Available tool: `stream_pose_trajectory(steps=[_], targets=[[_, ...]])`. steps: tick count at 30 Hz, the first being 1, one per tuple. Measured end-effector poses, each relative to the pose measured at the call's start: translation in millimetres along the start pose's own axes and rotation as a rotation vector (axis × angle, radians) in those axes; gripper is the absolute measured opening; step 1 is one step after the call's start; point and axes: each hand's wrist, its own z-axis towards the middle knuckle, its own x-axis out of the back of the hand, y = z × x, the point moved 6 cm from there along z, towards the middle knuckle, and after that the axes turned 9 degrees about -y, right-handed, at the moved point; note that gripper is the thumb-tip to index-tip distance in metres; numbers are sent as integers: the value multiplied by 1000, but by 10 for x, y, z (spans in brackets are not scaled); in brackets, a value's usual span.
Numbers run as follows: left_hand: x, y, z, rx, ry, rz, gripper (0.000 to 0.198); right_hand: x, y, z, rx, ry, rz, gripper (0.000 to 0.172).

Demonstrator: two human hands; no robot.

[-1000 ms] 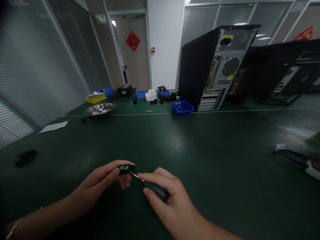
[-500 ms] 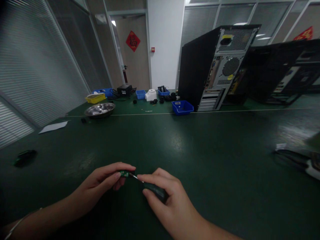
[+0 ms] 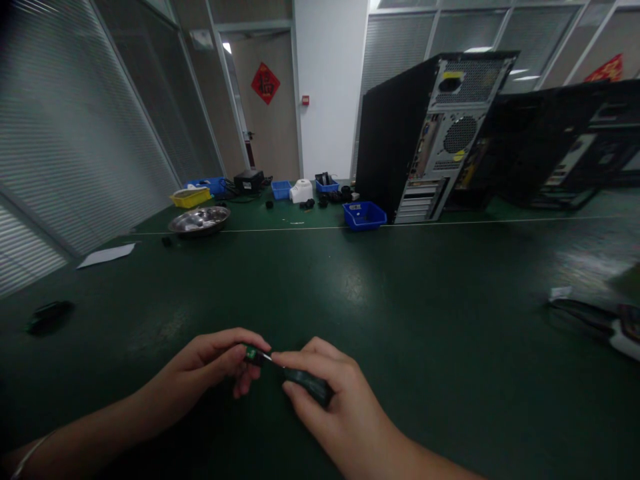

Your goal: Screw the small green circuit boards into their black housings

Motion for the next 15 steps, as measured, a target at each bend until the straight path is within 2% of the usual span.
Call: stream_pose_trajectory(steps=[7,15], targets=[[0,-21,4,-12,2,-100,29,-10,-9,-3,22,-14,27,34],[36,20,6,7,45,-26,33,0,-2,-19,-8,-14,0,34]])
